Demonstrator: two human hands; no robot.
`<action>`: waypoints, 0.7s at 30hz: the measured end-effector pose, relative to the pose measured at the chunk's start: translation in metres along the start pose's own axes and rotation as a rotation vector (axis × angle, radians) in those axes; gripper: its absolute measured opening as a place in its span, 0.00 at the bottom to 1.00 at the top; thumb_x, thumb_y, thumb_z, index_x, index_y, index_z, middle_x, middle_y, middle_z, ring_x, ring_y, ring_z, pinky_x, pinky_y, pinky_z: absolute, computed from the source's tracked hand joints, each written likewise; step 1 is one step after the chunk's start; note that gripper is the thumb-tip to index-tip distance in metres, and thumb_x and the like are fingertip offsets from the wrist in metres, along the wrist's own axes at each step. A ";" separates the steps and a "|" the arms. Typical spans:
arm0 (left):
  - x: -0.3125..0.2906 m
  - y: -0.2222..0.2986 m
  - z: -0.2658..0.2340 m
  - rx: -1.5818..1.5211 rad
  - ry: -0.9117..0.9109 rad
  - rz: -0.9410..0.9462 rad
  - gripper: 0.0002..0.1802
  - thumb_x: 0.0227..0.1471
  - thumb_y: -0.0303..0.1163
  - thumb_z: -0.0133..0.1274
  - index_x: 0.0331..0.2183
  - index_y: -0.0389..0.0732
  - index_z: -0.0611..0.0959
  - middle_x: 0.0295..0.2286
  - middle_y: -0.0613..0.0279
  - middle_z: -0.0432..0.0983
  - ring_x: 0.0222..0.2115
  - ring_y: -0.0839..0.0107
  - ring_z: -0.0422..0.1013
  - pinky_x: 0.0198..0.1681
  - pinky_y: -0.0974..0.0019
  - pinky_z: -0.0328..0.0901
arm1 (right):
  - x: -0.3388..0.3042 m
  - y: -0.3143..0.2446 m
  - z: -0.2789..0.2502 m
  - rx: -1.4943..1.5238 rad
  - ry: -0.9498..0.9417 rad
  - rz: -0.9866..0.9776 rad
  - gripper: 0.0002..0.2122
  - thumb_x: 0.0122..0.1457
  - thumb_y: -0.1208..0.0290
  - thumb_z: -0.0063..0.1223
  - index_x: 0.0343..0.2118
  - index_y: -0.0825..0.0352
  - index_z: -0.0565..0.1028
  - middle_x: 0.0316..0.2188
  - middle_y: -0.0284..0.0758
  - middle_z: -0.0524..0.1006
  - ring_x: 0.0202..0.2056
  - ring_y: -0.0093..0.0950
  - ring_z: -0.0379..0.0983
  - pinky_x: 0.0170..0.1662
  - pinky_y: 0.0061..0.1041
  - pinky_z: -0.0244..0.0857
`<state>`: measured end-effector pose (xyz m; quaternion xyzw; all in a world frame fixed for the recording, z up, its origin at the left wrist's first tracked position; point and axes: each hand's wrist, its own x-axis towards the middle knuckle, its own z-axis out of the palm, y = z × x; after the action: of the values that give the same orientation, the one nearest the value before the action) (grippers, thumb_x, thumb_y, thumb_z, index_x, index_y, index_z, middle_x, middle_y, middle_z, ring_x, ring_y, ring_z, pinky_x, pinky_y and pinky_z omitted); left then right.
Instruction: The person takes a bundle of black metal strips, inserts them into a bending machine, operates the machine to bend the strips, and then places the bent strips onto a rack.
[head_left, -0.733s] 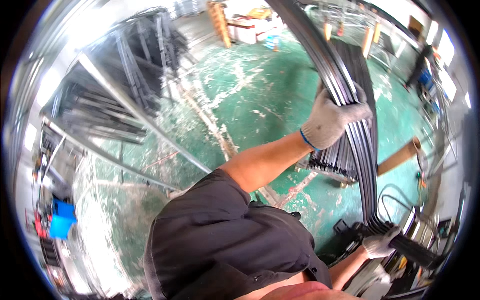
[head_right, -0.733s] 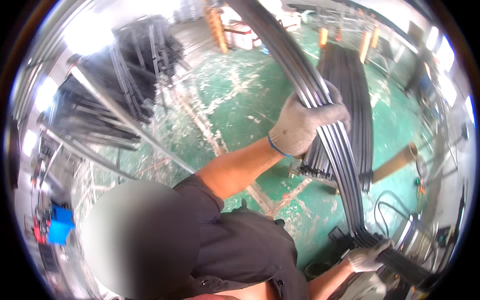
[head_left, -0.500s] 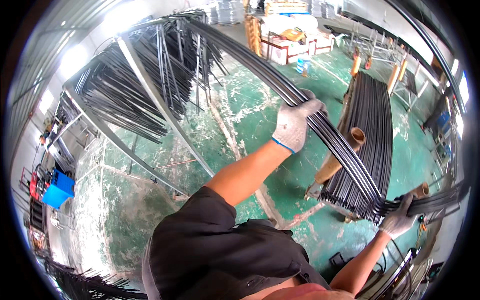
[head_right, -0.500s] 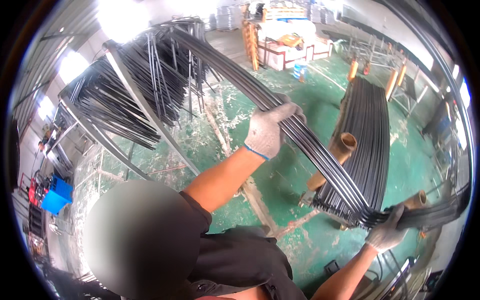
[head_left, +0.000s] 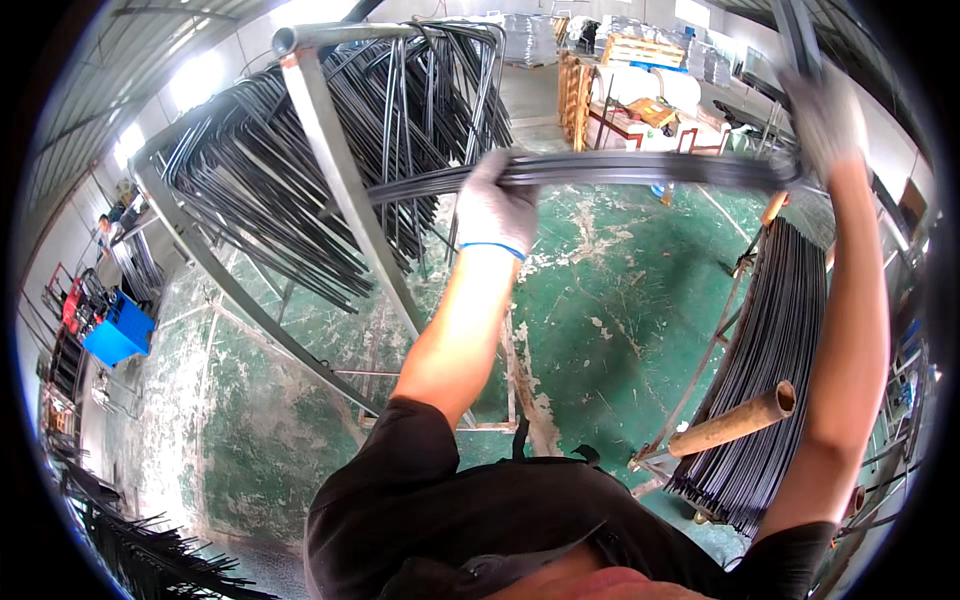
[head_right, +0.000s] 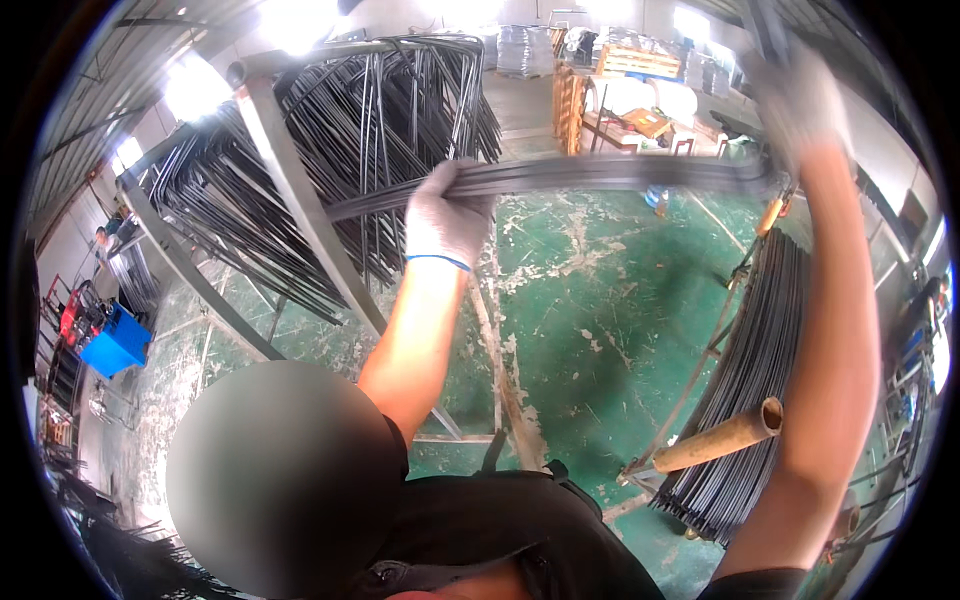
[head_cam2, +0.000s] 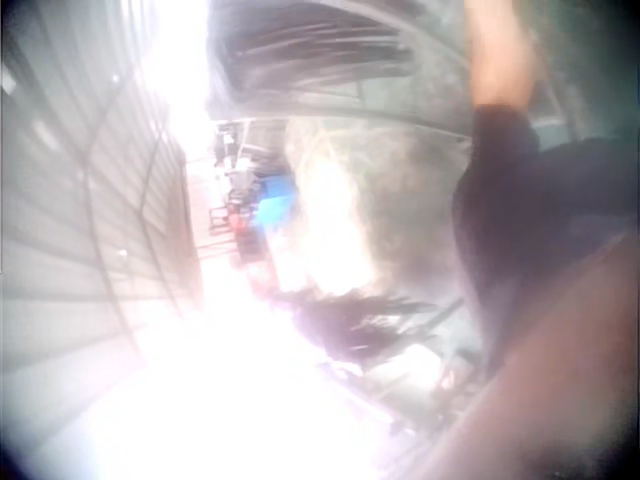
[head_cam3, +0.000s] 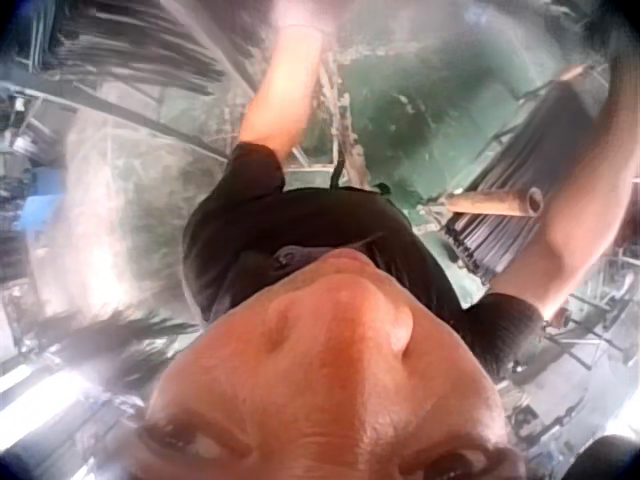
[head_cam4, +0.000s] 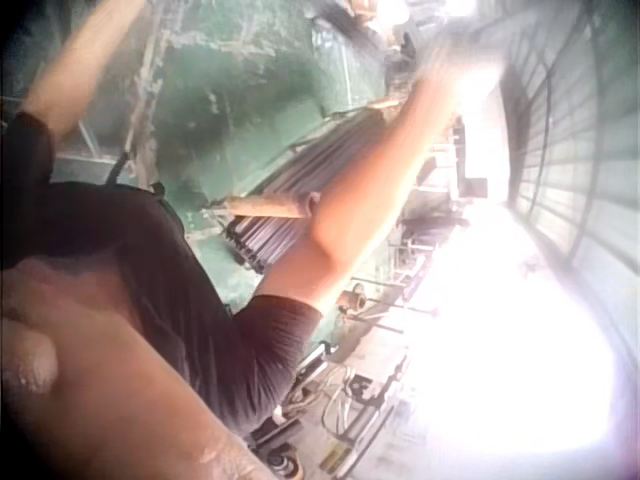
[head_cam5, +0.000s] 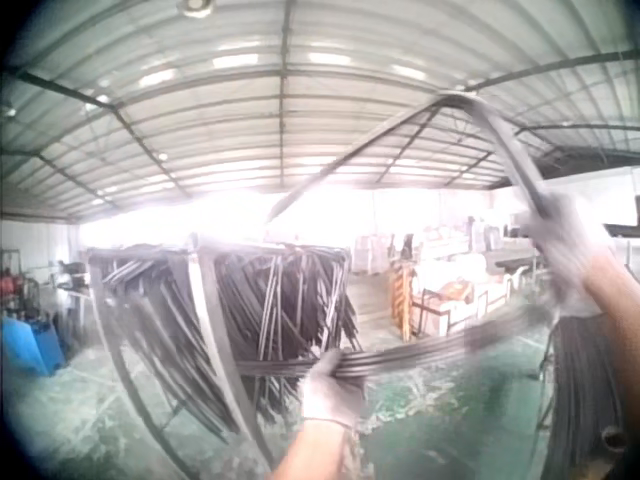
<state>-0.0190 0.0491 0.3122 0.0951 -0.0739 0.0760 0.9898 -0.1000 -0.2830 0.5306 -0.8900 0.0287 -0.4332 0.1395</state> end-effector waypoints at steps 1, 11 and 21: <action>0.009 0.028 -0.005 -0.036 -0.009 0.070 0.08 0.65 0.26 0.47 0.35 0.31 0.78 0.33 0.49 0.79 0.36 0.56 0.77 0.49 0.50 0.74 | 0.016 -0.049 0.013 0.065 0.034 -0.057 0.19 0.61 0.57 0.54 0.42 0.70 0.81 0.32 0.49 0.82 0.37 0.44 0.81 0.44 0.41 0.72; 0.116 0.064 -0.070 -0.221 0.348 0.010 0.17 0.61 0.38 0.50 0.42 0.36 0.84 0.37 0.53 0.82 0.42 0.56 0.78 0.47 0.48 0.73 | 0.022 -0.129 0.158 0.448 0.360 -0.425 0.14 0.55 0.62 0.59 0.37 0.69 0.82 0.33 0.48 0.83 0.38 0.44 0.82 0.44 0.42 0.76; 0.073 -0.015 -0.077 -0.298 0.234 0.027 0.21 0.53 0.48 0.59 0.36 0.39 0.82 0.34 0.61 0.82 0.41 0.64 0.78 0.52 0.51 0.70 | -0.255 0.116 0.200 0.601 -0.332 0.010 0.18 0.54 0.68 0.68 0.48 0.64 0.79 0.39 0.41 0.83 0.42 0.39 0.81 0.47 0.37 0.75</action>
<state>0.0651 0.0599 0.2465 -0.0631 0.0302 0.0881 0.9937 -0.0949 -0.3054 0.1877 -0.8672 -0.1189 -0.2708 0.4005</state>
